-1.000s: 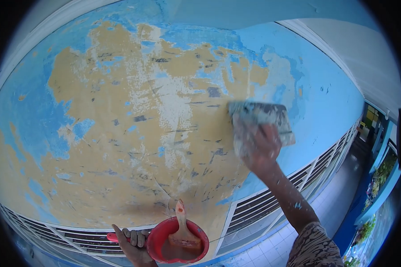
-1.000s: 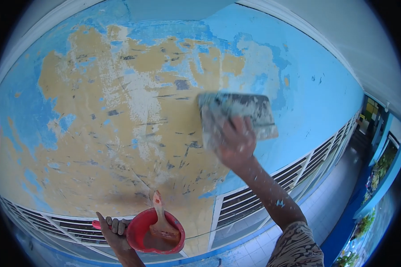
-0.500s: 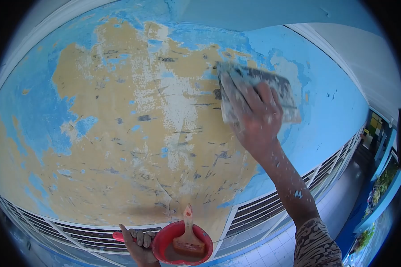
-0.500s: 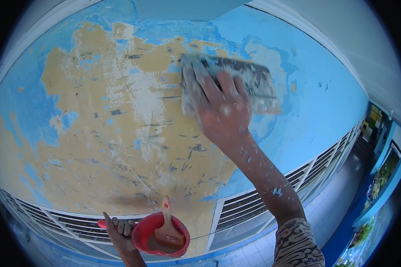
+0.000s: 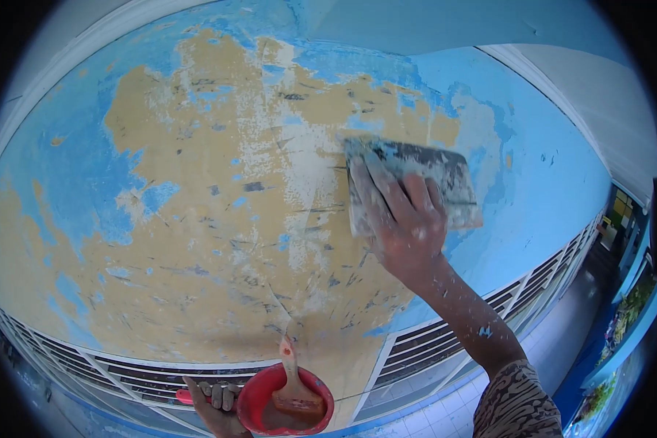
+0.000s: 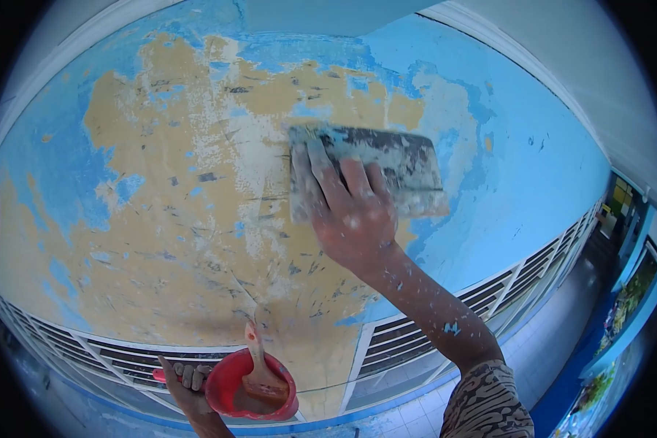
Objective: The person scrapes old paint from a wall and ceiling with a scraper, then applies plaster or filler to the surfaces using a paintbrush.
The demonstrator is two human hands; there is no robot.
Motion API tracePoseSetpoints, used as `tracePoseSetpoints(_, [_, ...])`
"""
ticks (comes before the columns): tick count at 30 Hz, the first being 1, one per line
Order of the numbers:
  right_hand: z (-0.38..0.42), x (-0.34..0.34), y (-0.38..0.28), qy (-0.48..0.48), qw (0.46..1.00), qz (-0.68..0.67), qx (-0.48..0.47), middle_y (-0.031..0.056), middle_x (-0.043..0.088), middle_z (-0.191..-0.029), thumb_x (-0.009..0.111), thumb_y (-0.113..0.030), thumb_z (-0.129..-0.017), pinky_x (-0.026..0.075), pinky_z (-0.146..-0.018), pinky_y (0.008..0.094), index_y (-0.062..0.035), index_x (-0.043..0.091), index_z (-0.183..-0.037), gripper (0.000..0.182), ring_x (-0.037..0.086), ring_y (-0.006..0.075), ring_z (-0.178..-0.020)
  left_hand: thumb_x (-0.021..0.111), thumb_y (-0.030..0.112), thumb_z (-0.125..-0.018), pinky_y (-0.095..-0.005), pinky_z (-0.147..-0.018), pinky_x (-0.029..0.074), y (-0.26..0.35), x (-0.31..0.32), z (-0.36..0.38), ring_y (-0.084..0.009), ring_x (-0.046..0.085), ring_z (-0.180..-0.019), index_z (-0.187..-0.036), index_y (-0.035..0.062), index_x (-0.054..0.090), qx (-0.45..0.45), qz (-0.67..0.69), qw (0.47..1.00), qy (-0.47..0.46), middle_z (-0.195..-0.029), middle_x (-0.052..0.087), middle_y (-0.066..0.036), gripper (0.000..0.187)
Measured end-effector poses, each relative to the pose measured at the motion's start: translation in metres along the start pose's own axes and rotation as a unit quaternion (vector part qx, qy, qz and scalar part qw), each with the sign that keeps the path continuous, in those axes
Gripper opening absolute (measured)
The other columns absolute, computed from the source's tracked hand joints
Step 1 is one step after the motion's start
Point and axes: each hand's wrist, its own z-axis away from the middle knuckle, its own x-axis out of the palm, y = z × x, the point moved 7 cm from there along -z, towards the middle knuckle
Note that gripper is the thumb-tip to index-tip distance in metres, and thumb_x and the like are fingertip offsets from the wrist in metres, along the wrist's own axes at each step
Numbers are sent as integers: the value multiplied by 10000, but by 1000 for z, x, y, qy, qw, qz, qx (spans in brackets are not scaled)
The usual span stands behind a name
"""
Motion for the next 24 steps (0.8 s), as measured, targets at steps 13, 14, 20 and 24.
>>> tracePoseSetpoints(13, [-16, 0, 4, 5, 999, -3, 33, 81, 665, -1162, 757, -83, -649, 501, -772, 382, -23, 669, -1251, 612, 586, 250, -930, 600, 412, -1018, -220, -347, 238, 26, -14, 14, -73, 175, -378, -605, 184, 346, 30, 59, 998, 21, -486, 256, 69, 537])
tracePoseSetpoints(14, [-24, 2, 8, 4, 999, -3, 35, 81, 665, -1162, 757, -83, -649, 501, -772, 382, -23, 669, -1251, 612, 586, 250, -930, 602, 416, -1016, -217, -348, 244, 25, -15, 12, -73, 174, -379, -606, 184, 349, 38, 37, 999, 10, -485, 254, 70, 535])
tracePoseSetpoints(20, [0, 3, -15, 8, 1000, 8, -28, 101, 644, -1106, 677, -94, -718, 503, -776, 393, 16, 694, -1158, 455, 577, 246, -1008, 599, 443, -1011, -210, -371, 327, 14, -18, 11, -76, 190, -376, -594, 192, 354, 31, 9, 999, -3, -476, 254, 73, 545])
tracePoseSetpoints(24, [-47, 6, 22, 16, 1000, 22, 2, 84, 645, -1095, 683, -95, -718, 510, -775, 395, 2, 708, -1131, 425, 581, 249, -1005, 633, 459, -987, -216, -395, 366, 7, -17, 12, -72, 224, -367, -601, 192, 363, 43, -39, 997, 50, -475, 263, 75, 541])
